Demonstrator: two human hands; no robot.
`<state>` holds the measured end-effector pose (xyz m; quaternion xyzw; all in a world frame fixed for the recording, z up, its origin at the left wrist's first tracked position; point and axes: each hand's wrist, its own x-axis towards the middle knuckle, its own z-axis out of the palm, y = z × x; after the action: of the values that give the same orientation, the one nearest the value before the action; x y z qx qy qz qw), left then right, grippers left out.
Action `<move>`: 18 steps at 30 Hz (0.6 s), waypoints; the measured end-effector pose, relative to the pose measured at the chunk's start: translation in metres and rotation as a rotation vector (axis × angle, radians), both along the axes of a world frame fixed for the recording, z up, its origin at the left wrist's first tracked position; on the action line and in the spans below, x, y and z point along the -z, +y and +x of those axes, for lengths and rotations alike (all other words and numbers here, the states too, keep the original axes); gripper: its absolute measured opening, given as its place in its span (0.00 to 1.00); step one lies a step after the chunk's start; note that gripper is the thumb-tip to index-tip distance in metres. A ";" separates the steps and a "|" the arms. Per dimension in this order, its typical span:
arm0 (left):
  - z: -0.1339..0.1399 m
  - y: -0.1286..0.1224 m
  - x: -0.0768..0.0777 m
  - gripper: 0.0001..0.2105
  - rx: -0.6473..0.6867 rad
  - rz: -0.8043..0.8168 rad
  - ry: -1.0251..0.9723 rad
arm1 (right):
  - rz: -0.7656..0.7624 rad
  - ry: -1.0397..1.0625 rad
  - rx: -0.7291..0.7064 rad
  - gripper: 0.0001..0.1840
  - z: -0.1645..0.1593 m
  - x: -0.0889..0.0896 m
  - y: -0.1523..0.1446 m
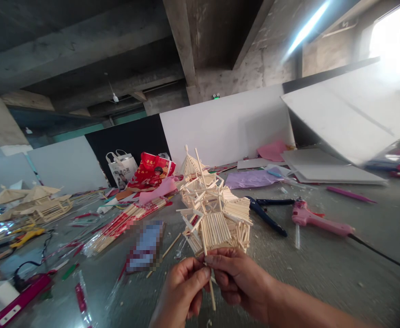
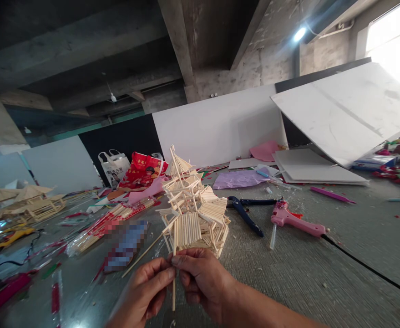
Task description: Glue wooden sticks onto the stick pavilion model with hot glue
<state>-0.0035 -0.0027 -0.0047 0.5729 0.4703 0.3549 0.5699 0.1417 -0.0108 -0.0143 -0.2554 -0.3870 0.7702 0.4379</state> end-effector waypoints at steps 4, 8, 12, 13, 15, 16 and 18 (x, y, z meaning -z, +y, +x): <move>0.000 0.000 0.000 0.15 0.003 0.005 -0.005 | -0.003 0.002 0.003 0.12 0.001 0.000 0.000; 0.000 0.000 0.000 0.15 0.004 -0.003 -0.015 | -0.001 0.020 -0.004 0.13 0.001 0.000 0.000; 0.001 -0.002 -0.001 0.15 0.013 -0.010 -0.028 | 0.009 0.027 -0.013 0.13 0.001 -0.001 -0.001; 0.001 -0.003 0.000 0.16 0.017 -0.007 -0.034 | 0.009 0.028 -0.012 0.13 0.001 -0.002 -0.001; 0.001 -0.004 0.000 0.16 0.023 0.002 -0.044 | 0.009 0.032 -0.015 0.13 0.001 -0.002 -0.001; 0.000 -0.004 0.000 0.16 0.020 0.003 -0.046 | 0.009 0.034 -0.016 0.13 0.001 -0.002 -0.001; -0.001 -0.004 0.000 0.16 -0.005 0.000 -0.036 | 0.009 0.035 -0.016 0.13 0.002 -0.001 0.000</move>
<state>-0.0045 -0.0068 -0.0052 0.5652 0.4612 0.3667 0.5774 0.1433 -0.0113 -0.0131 -0.2371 -0.3848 0.7762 0.4395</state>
